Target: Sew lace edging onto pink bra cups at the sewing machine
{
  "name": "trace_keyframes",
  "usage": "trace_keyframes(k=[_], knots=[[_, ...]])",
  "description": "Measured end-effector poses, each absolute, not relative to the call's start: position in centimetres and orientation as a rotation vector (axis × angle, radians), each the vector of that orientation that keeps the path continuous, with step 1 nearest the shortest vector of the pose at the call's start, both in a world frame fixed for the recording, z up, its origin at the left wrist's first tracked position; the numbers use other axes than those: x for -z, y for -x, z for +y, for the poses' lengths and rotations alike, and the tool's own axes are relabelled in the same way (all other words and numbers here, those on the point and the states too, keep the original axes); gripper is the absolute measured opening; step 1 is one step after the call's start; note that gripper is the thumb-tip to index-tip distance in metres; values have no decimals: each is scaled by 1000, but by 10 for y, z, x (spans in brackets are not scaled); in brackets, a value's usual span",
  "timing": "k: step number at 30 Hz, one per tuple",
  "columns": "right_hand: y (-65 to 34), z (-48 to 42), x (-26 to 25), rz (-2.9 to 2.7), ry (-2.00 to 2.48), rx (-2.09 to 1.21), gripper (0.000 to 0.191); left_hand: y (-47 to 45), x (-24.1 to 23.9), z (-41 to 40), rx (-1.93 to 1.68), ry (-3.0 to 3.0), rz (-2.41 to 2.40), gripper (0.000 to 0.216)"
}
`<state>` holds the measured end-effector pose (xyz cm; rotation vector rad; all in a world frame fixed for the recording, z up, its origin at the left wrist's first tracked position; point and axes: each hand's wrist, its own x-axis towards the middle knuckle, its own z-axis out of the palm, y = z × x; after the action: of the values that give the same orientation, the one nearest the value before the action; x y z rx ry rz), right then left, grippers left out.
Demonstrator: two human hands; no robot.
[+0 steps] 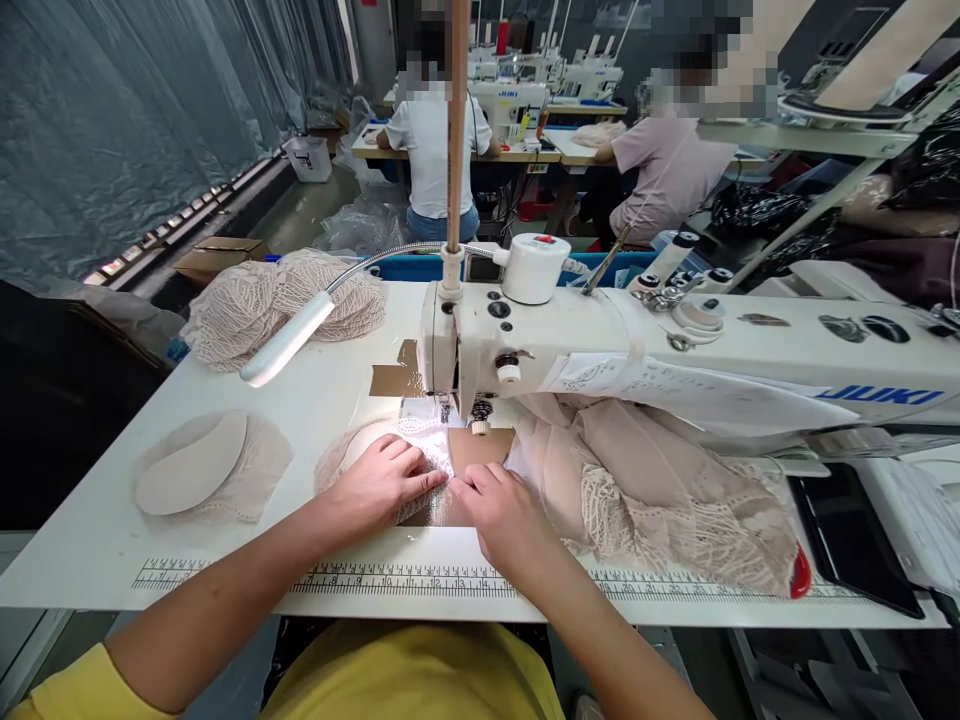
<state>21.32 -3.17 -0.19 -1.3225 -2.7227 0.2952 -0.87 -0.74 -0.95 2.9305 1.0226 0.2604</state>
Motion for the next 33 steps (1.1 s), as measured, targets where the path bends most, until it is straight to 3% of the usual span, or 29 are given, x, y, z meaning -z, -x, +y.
trace_keyframes(k=[20,29,33], knots=[[-207,-24,-5,-2763,1362,-283,46,9,13,-6,-423,-2841,962,28],[-208,-28,3,-2749,1368,-200,44,6,10,-3,-293,-2934,1026,42],[-207,-28,2,-2748,1369,-192,44,3,10,-1,-223,-2968,1011,37]])
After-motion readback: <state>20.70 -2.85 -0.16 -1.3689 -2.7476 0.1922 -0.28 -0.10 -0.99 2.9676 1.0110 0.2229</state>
